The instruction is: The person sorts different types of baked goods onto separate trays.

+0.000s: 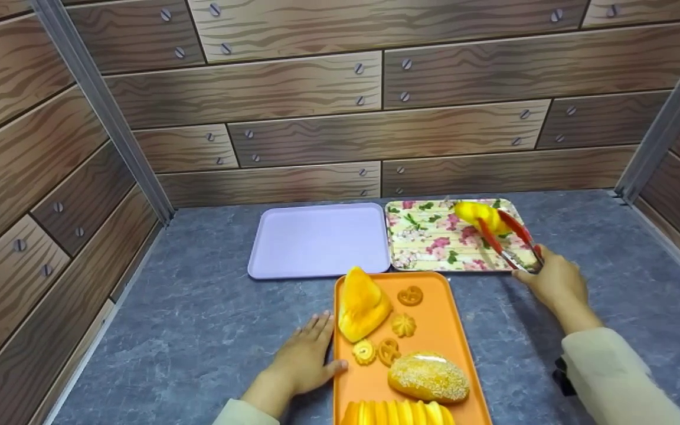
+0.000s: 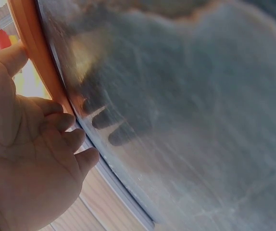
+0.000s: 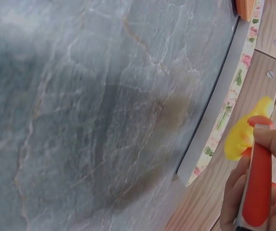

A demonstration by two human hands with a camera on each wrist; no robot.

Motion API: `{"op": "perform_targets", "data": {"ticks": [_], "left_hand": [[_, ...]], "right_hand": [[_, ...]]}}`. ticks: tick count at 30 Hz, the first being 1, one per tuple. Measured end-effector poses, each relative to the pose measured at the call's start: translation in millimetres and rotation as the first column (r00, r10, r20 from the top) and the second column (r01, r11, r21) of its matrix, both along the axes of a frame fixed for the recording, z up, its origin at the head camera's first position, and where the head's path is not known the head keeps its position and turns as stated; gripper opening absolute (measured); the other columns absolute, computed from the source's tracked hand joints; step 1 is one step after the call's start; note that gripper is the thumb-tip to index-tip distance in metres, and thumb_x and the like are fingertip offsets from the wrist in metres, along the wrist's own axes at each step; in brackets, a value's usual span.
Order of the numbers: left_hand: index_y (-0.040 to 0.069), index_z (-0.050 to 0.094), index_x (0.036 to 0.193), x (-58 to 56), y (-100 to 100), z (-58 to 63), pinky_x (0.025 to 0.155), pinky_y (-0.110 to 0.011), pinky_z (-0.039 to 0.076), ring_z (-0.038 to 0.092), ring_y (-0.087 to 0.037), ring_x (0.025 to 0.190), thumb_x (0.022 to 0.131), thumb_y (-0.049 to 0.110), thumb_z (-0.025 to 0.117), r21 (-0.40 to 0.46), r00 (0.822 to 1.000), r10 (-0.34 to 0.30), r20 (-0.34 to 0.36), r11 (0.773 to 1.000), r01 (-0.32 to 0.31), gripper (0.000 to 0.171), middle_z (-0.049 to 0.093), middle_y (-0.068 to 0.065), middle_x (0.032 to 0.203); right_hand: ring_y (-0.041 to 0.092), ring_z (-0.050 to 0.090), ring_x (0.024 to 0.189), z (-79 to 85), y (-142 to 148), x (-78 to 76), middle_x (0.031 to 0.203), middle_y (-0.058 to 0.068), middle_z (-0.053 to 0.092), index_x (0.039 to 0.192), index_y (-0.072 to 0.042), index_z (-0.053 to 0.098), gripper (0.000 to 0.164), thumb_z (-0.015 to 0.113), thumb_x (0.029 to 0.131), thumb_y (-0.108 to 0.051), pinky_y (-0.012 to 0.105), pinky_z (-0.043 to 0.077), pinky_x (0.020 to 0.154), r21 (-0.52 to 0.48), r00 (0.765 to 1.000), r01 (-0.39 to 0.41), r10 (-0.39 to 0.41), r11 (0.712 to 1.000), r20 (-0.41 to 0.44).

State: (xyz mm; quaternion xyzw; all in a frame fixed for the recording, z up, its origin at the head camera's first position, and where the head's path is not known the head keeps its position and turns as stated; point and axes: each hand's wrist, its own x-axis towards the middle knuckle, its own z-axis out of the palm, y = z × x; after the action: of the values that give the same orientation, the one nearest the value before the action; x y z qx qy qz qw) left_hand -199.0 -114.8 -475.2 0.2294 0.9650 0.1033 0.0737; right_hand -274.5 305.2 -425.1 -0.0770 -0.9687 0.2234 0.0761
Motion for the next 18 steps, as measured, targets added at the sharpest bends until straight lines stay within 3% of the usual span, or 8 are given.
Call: {"op": "perform_targets", "data": {"ticks": [10, 15, 18], "left_hand": [[0.007, 0.016, 0.138, -0.9, -0.2, -1.0, 0.098, -0.046, 0.018, 0.013, -0.025, 0.127, 0.081, 0.058, 0.038, 0.007, 1.0, 0.007, 0.007, 1.0, -0.007, 0.079, 0.016, -0.009, 0.141], [0.008, 0.016, 0.138, -1.5, -0.2, -0.4, 0.098, -0.045, 0.018, 0.012, -0.025, 0.127, 0.081, 0.059, 0.037, 0.015, 1.0, 0.009, 0.019, 1.0, -0.01, 0.08, 0.015, -0.008, 0.141], [0.008, 0.016, 0.138, -2.1, -0.1, -0.2, 0.098, -0.045, 0.018, 0.012, -0.024, 0.127, 0.08, 0.06, 0.037, 0.014, 0.999, 0.016, 0.03, 1.0, -0.017, 0.081, 0.015, -0.008, 0.142]], "right_hand": [[0.053, 0.034, 0.101, -1.8, -1.5, -8.6, 0.121, 0.035, 0.034, 0.13, 0.007, 0.026, 0.081, 0.061, 0.075, -0.04, 0.058, 0.031, 0.079, -0.011, 0.992, 0.083, -0.082, 0.996, 0.096], [0.055, 0.027, 0.106, -4.0, 0.2, -10.6, 0.123, 0.035, 0.03, 0.131, 0.007, 0.024, 0.082, 0.062, 0.075, -0.039, 0.059, 0.026, 0.084, -0.007, 0.987, 0.097, -0.095, 0.995, 0.131], [0.054, 0.031, 0.103, -5.2, 1.5, -11.9, 0.122, 0.036, 0.031, 0.131, 0.008, 0.024, 0.083, 0.062, 0.075, -0.04, 0.059, 0.028, 0.082, -0.001, 0.985, 0.1, -0.098, 0.995, 0.139]]}}
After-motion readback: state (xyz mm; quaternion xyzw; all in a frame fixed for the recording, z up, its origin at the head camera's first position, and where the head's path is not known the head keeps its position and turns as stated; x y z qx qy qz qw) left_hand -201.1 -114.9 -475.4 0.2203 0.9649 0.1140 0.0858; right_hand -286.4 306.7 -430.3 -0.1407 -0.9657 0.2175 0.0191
